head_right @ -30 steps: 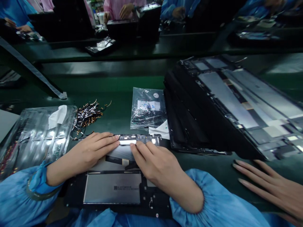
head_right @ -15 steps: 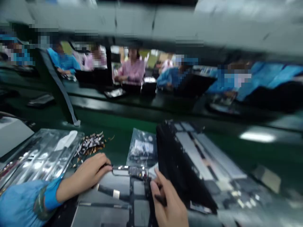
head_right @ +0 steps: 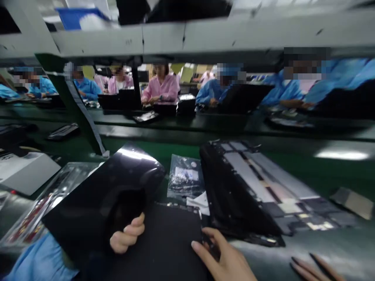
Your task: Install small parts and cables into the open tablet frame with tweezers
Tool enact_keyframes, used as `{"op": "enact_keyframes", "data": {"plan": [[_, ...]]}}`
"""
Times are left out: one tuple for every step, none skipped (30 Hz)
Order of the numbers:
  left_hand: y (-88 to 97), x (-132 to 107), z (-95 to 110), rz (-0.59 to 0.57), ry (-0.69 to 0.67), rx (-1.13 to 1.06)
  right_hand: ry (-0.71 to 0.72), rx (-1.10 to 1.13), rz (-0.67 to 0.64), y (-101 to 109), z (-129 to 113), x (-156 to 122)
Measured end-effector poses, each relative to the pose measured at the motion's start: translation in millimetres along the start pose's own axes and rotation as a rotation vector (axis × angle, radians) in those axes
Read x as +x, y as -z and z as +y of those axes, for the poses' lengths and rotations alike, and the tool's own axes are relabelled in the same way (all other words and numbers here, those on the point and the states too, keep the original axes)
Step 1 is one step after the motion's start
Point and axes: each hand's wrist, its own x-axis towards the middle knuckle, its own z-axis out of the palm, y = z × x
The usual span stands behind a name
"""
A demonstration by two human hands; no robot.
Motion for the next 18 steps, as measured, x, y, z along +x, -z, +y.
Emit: {"op": "enact_keyframes", "data": {"plan": [[-5.4, 0, 2, 0.008, 0.043, -0.103, -0.061, 0.032, -0.036, 1, -1, 0], [-9.2, 1, 5, 0.041, 0.063, -0.147, -0.133, 0.068, -0.067, 2, -2, 1], [-11.5, 2, 8, 0.058, 0.094, -0.198, -0.21, 0.11, -0.103, 2, -2, 2], [-12.5, 3, 11, 0.067, 0.127, -0.237, -0.287, 0.158, -0.141, 2, -1, 3], [-12.5, 4, 13, 0.068, 0.159, -0.269, -0.353, 0.212, -0.183, 3, 2, 3], [-11.8, 5, 14, 0.062, 0.191, -0.301, -0.404, 0.267, -0.226, 3, 5, 3], [-10.4, 5, 15, 0.053, 0.207, -0.337, -0.433, 0.318, -0.264, 4, 9, 2], [-8.7, 6, 14, 0.041, 0.211, -0.377, -0.445, 0.357, -0.292, 4, 13, 1], [-6.7, 6, 12, 0.026, 0.21, -0.414, -0.446, 0.378, -0.306, 4, 17, 0], [-4.5, 6, 9, 0.003, 0.206, -0.451, -0.447, 0.383, -0.31, 5, 22, -2], [-2.3, 6, 6, -0.02, 0.196, -0.488, -0.455, 0.38, -0.306, 5, 26, -3], [-0.1, 6, 3, -0.04, 0.183, -0.521, -0.468, 0.372, -0.304, 5, 30, -4], [2.0, 5, 1, -0.063, 0.17, -0.547, -0.485, 0.366, -0.307, 6, 33, -5], [4.0, 5, -1, -0.078, 0.155, -0.568, -0.5, 0.36, -0.315, 6, 36, -5], [6.0, 5, -3, -0.089, 0.135, -0.59, -0.507, 0.353, -0.324, 6, 38, -5], [8.0, 6, -4, -0.107, 0.131, -0.6, -0.51, 0.34, -0.333, 7, 40, -5], [10.2, 7, -6, -0.135, 0.142, -0.602, -0.507, 0.321, -0.336, 7, 41, -5], [12.4, 9, -9, -0.167, 0.163, -0.607, -0.5, 0.302, -0.336, 7, 42, -4]]}}
